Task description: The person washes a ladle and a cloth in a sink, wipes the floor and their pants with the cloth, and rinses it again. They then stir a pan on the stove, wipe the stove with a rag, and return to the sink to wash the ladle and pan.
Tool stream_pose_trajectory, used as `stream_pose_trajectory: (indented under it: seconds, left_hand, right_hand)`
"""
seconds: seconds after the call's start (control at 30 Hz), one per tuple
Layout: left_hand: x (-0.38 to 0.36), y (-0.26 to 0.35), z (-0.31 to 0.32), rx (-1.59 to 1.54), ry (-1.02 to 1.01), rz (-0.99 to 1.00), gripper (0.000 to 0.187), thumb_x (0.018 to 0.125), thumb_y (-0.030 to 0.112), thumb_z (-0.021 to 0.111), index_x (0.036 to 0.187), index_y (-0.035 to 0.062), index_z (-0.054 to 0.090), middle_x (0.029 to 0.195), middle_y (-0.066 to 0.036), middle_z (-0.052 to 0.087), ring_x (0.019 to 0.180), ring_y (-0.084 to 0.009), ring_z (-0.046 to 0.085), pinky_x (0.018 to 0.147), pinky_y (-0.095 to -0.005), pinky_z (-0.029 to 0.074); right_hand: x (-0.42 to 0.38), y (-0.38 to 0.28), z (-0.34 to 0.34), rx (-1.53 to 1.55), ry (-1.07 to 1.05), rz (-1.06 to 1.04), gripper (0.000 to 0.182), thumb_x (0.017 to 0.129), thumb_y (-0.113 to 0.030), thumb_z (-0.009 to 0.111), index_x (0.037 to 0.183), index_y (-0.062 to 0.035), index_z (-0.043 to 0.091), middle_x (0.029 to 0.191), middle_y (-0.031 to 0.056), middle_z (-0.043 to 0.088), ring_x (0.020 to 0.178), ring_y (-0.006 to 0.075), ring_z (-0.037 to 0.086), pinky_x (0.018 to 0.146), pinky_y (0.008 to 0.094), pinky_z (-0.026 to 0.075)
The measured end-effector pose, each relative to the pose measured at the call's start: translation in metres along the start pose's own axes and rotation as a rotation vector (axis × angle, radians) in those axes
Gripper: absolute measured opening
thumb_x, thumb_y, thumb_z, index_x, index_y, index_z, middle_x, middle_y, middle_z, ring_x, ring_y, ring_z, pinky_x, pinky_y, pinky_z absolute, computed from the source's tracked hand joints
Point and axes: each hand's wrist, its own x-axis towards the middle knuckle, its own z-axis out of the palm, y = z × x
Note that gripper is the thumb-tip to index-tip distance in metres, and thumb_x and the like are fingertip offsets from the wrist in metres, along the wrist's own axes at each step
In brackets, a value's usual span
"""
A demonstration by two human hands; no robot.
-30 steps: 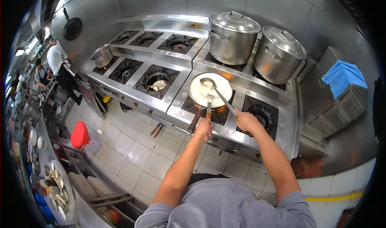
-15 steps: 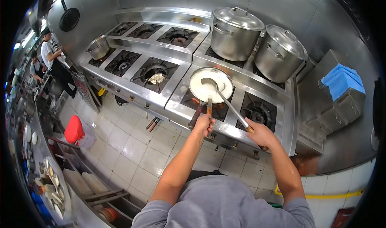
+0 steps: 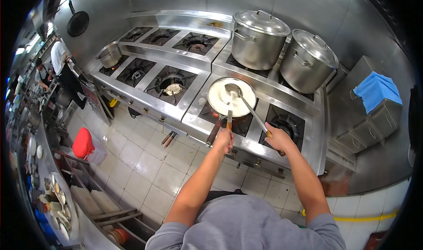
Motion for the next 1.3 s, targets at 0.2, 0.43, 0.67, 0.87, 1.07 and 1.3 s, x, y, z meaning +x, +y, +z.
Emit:
stream_pose_trajectory:
  seconds: [0.2,0.43,0.67,0.87,1.07,1.3]
  left_hand:
    - [0.002,-0.008,-0.001,0.128,0.037,0.125,0.011,0.091,0.015,0.04,0.101,0.0096,0.042,0.068,-0.003,0.045,0.045,-0.0097,0.037,0.037,-0.027,0.027]
    - [-0.003,-0.005,-0.002,0.167,0.036,0.145,0.014,0.091,0.014,0.041,0.104,0.0086,0.042,0.068,-0.003,0.045,0.045,-0.0101,0.038,0.037,-0.0273,0.029]
    - [-0.005,0.016,-0.002,-0.052,0.022,-0.113,0.008,0.085,0.009,0.043,0.092,0.0106,0.043,0.066,-0.003,0.047,0.045,-0.0115,0.036,0.037,-0.0271,0.028]
    - [0.005,0.008,-0.005,-0.007,-0.032,-0.035,0.004,0.09,0.012,0.045,0.093,0.0113,0.043,0.067,-0.002,0.046,0.045,-0.0107,0.036,0.036,-0.0264,0.027]
    - [-0.026,0.011,0.011,0.143,0.045,0.156,0.004,0.096,0.016,0.044,0.097,0.0135,0.042,0.067,0.0,0.043,0.041,-0.0075,0.032,0.035,-0.0235,0.023]
    - [-0.047,0.01,0.012,0.272,0.097,0.322,0.016,0.097,0.016,0.043,0.111,0.0106,0.046,0.066,0.003,0.041,0.042,-0.0046,0.033,0.033,-0.0216,0.023]
  right_hand:
    - [0.009,-0.015,0.004,-0.147,0.025,0.055,0.069,0.08,-0.018,0.055,0.145,-0.0111,0.034,0.113,0.0251,0.062,0.103,0.0407,0.06,0.09,0.0469,0.047]
    - [-0.021,0.008,-0.001,0.015,0.008,-0.041,0.07,0.081,-0.018,0.061,0.145,-0.0069,0.034,0.105,0.0266,0.063,0.093,0.0378,0.065,0.081,0.0428,0.05]
    - [-0.054,0.01,0.005,0.464,-0.11,0.06,0.074,0.08,-0.016,0.066,0.146,-0.0094,0.033,0.094,0.0196,0.064,0.066,0.0239,0.063,0.065,0.0348,0.05]
    - [-0.064,0.021,0.038,0.415,0.144,0.028,0.075,0.08,-0.009,0.066,0.147,-0.0163,0.033,0.087,0.0108,0.06,0.064,0.0179,0.059,0.065,0.034,0.05]
    - [-0.074,0.026,0.035,0.695,0.134,0.1,0.073,0.081,-0.007,0.064,0.147,-0.0172,0.034,0.083,0.0102,0.061,0.059,0.0154,0.058,0.056,0.0321,0.049]
    - [-0.07,0.036,0.043,0.714,0.156,0.096,0.073,0.08,-0.008,0.064,0.146,-0.0172,0.035,0.081,0.013,0.061,0.064,0.0189,0.059,0.063,0.0328,0.049]
